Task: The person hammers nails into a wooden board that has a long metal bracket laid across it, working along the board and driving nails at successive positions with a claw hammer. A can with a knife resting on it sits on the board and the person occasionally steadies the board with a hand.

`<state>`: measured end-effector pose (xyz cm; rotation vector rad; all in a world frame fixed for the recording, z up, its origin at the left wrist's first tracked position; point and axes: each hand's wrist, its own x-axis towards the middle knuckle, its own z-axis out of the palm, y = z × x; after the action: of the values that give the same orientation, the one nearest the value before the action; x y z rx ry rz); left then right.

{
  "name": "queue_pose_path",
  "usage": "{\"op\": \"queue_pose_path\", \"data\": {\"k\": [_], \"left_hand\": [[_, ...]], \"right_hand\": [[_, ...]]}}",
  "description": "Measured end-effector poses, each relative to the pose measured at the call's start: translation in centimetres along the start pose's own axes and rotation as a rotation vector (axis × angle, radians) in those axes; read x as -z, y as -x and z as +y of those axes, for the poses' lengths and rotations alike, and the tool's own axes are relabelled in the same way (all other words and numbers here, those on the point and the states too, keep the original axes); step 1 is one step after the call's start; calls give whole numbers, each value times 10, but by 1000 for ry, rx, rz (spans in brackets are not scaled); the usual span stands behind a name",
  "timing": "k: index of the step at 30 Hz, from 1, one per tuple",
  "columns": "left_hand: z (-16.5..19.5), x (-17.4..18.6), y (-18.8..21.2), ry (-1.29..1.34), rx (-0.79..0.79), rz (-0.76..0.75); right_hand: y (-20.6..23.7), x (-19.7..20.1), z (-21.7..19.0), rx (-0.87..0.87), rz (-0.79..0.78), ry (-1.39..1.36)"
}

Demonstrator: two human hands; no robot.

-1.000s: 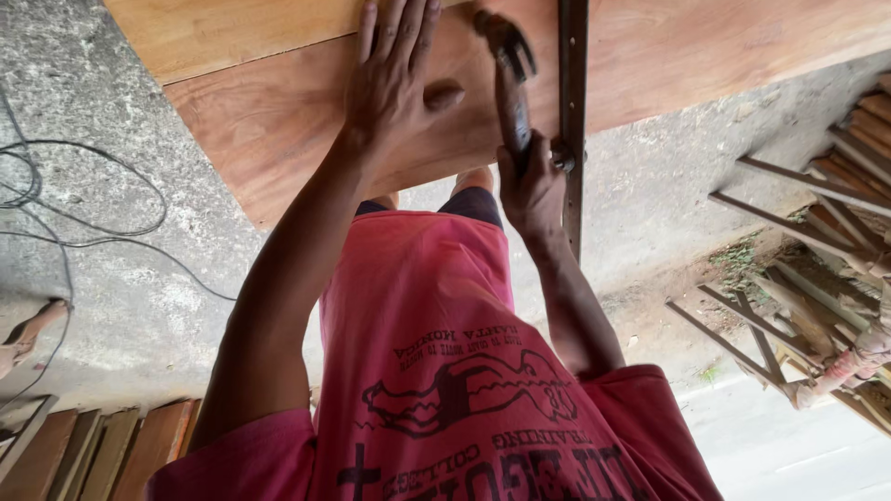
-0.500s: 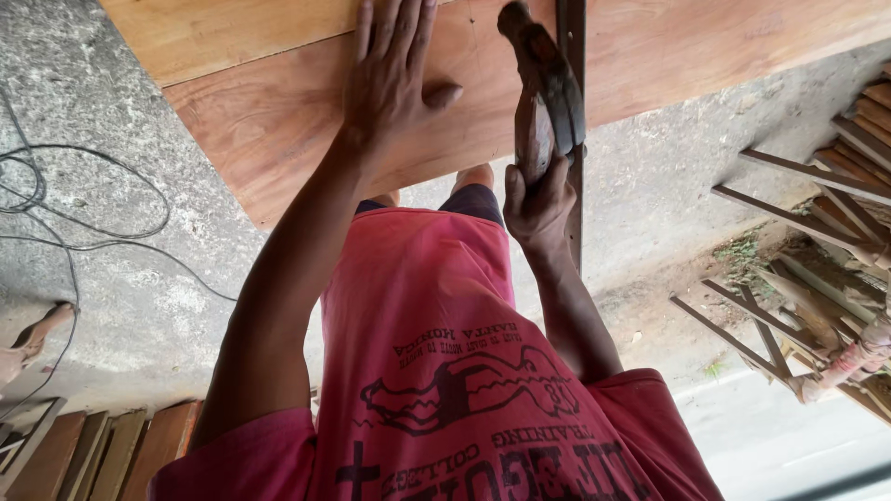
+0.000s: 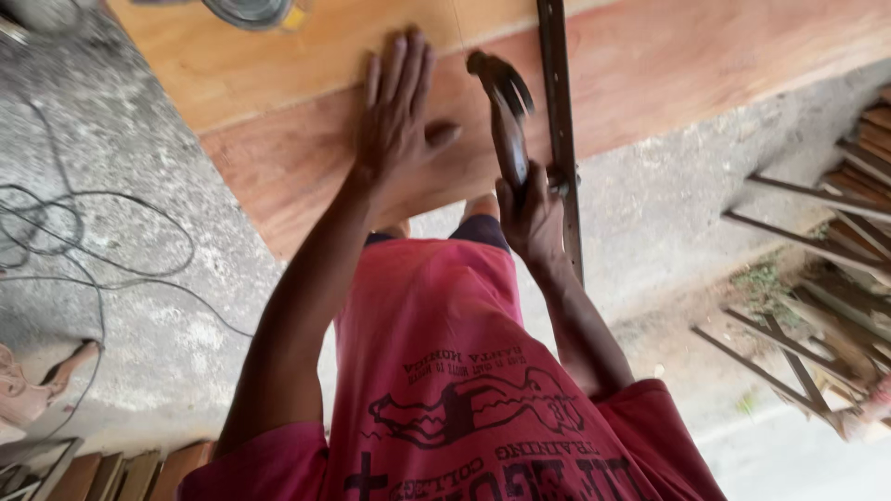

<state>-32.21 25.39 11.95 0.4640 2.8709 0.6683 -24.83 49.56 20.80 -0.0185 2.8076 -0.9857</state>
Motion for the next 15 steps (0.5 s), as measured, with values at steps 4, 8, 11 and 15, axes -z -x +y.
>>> {"op": "queue_pose_path", "data": {"k": [4,8,11,15], "left_hand": [[-1,-1,-2,-23,1,27],[2,11,2,-95,-26,91],[4,31,-11,-26,-24,195],[-3,61,-88,266,142,402]], "right_hand": [[-2,-4,3,-49,-102,4],[4,-8,3,8,-34,-2],[4,-13,5,104,-12,41],[-1,-25,9,-69,-119,-20]]}}
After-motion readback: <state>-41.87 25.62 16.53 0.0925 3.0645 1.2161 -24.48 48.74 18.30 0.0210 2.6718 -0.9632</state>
